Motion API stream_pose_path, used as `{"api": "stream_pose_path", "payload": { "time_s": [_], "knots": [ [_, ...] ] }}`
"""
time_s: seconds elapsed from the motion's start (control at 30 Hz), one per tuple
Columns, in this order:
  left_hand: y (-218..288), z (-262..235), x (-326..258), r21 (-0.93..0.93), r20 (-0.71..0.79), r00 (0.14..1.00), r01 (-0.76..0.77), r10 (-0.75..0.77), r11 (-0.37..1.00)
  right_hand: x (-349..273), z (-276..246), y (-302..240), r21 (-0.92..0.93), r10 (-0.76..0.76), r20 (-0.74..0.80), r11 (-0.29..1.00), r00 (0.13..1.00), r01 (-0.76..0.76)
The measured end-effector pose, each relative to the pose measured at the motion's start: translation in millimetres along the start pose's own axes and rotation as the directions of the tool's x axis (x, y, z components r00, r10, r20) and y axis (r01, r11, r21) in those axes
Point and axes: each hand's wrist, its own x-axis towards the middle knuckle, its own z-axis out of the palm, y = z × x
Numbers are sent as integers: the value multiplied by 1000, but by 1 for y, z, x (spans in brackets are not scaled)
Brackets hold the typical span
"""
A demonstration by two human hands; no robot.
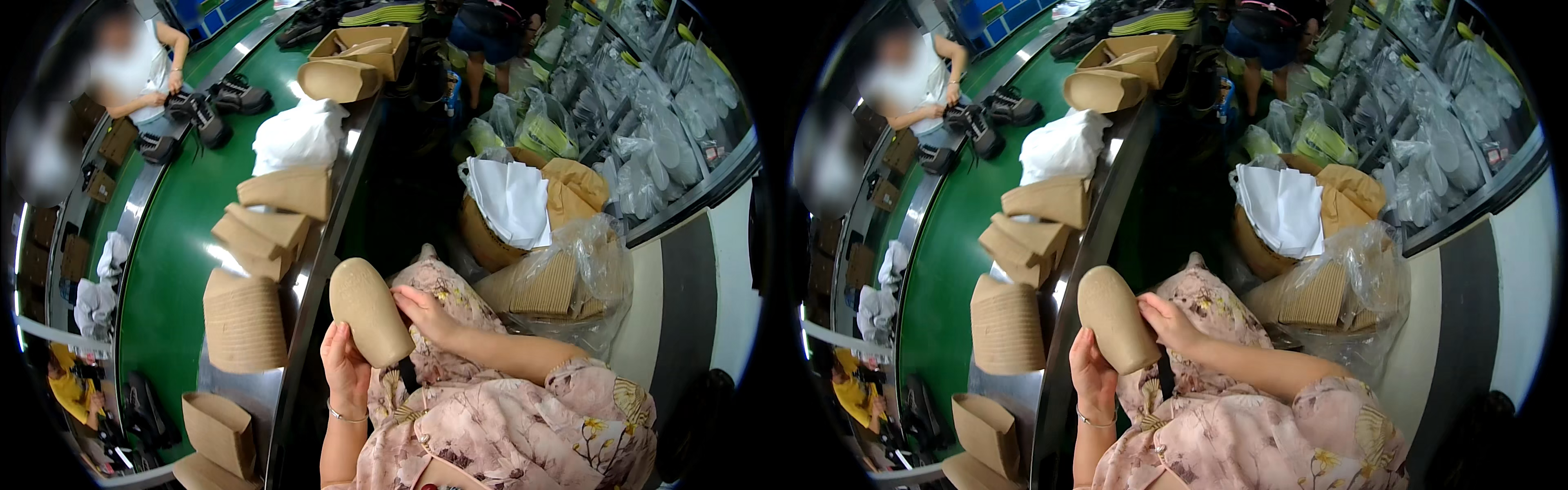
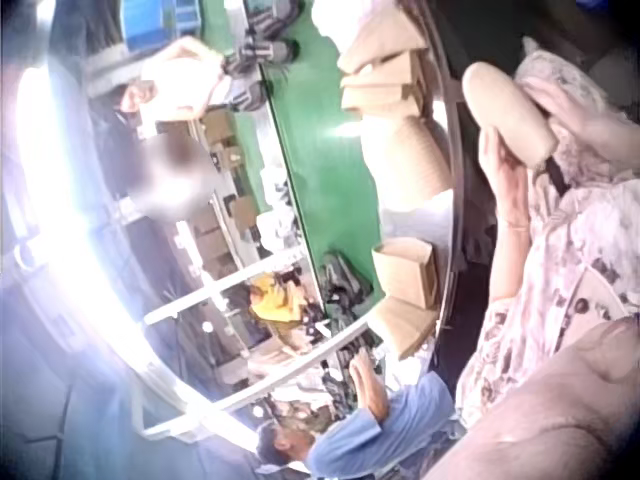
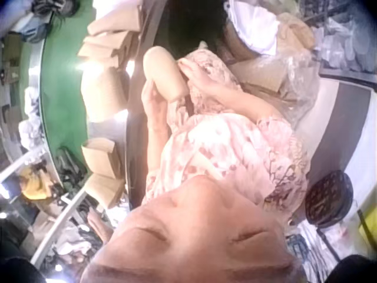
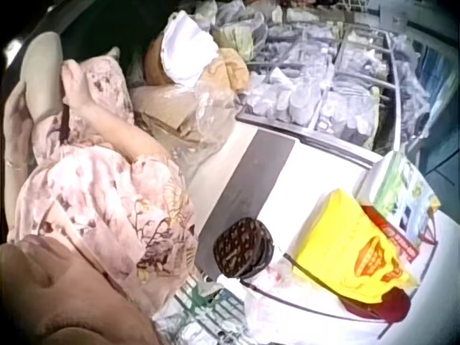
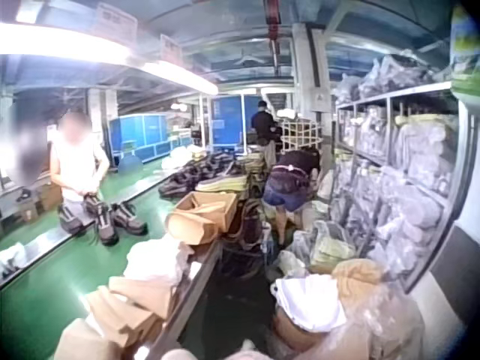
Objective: The person organizes shoe components by wrapping individual shoe inserts in white paper and placing them into a stack, then gathers another set of inserts from a plastic bag to continue the process.
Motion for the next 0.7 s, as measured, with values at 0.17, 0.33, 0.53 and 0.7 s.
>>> {"api": "stream_pose_path", "payload": {
  "time_s": [0.17, 0.33, 0.53, 0.7],
  "knots": [
    [-24, 13, 44, 67, -119, 985, 132, -123, 989, 77, -186, 48, 54, -28, -533, 996, 845, 67],
    [-56, 14, 90, 151, -258, 947, 235, -191, 960, 134, -403, 165, -462, -324, -883, 735, 341, -496],
    [-84, 19, 148, 187, -305, 905, 362, -296, 913, 160, -475, 204, 40, -303, -940, 362, -158, -931],
    [-94, 18, 175, 209, -332, 890, 391, -312, 896, 152, -468, 176, -129, 170, -961, 420, 217, -898]
  ]
}}
